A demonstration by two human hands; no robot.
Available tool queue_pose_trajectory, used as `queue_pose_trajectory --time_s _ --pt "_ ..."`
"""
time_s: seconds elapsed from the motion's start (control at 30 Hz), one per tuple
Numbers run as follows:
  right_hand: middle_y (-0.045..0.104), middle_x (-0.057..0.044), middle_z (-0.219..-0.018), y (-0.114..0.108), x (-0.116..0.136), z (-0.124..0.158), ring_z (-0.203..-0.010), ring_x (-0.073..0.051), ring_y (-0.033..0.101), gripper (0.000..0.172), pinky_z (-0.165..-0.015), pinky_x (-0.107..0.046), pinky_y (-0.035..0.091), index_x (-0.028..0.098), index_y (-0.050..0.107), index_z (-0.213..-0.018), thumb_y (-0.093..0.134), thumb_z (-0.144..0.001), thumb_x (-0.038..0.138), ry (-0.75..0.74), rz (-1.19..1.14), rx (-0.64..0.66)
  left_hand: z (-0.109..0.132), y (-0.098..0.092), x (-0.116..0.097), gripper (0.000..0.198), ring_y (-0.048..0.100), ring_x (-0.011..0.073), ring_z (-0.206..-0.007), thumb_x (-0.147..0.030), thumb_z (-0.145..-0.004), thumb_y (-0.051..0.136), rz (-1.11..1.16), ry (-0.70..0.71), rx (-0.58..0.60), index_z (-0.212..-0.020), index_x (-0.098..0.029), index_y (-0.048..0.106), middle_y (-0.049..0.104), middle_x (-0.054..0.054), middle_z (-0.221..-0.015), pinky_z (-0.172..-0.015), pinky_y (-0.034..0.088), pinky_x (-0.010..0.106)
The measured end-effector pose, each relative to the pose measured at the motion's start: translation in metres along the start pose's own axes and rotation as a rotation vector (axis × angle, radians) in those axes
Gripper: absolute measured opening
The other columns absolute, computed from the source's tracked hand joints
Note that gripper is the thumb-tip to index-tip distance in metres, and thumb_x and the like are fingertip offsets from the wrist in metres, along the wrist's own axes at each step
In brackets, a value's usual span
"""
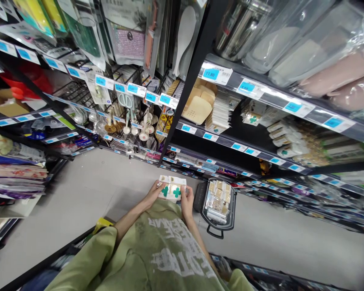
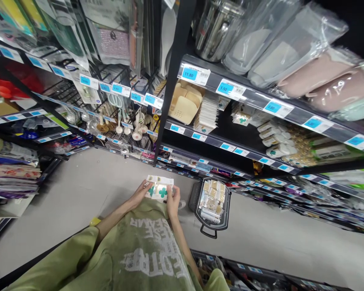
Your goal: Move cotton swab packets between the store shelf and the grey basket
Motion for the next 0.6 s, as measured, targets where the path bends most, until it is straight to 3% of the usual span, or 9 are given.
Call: queue_pose_trajectory --time_s 0.1,0.27,0.37,0.47,0.6 --pt "0.064 0.006 -0.067 -0.003 -0.002 -0.003 -0.056 -0.014 0.057 0.049 -0.056 -0.024 0.048 0.021 0.056 -0.098 0.07 -0.079 0.065 0.008 -0.048 -0.04 -0.001 -0.002 -0.001 0.068 0.07 0.0188 -0.078 -0.067 -0.068 0.08 0.001 -0.005 -0.033 -0.112 -0.021 0.057 0.072 0.002 -0.095 -0.063 0.058 0.028" --pt "0.069 0.001 -0.089 -0.025 -0.005 -0.011 -0.072 -0.018 0.066 0.051 -0.063 -0.03 0.055 0.025 0.051 -0.104 0.069 -0.076 0.065 0.04 -0.202 -0.351 -0.001 -0.007 -0.005 0.068 0.071 0.0201 -0.073 -0.068 -0.069 0.077 0.028 -0.044 -0.073 -0.112 -0.021 0.054 0.072 0.005 -0.098 -0.057 0.059 0.032" --pt "0.069 -0.004 -0.103 -0.037 -0.005 -0.013 -0.083 -0.021 0.069 0.056 -0.064 -0.032 0.058 0.026 0.047 -0.112 0.068 -0.076 0.063 0.026 -0.214 -0.46 0.0 -0.008 -0.009 0.065 0.071 0.0197 -0.073 -0.066 -0.071 0.076 0.076 -0.029 -0.079 -0.111 -0.02 0.052 0.072 0.005 -0.097 -0.057 0.058 0.03" --pt "0.07 -0.006 -0.109 -0.036 -0.004 -0.011 -0.088 -0.023 0.07 0.059 -0.064 -0.032 0.058 0.026 0.047 -0.12 0.067 -0.077 0.061 0.017 -0.153 -0.387 0.002 -0.004 -0.011 0.065 0.071 0.0202 -0.076 -0.067 -0.071 0.076 0.089 -0.024 -0.056 -0.11 -0.021 0.052 0.071 0.005 -0.099 -0.06 0.058 0.031" --pt "0.072 -0.006 -0.113 -0.009 -0.001 -0.002 -0.095 -0.023 0.07 0.057 -0.078 -0.035 0.058 0.025 0.05 -0.128 0.062 -0.085 0.06 -0.027 -0.089 -0.049 0.005 0.001 -0.015 0.063 0.068 0.0191 -0.082 -0.068 -0.071 0.074 -0.021 0.073 -0.045 -0.108 -0.021 0.055 0.069 0.003 -0.096 -0.073 0.055 0.03"
Point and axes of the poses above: each hand's wrist, its own z-axis away from the middle knuckle, its own y-axis out of the palm, x = y × z, the point moved 4 cm from there along -z, towards the middle knuckle
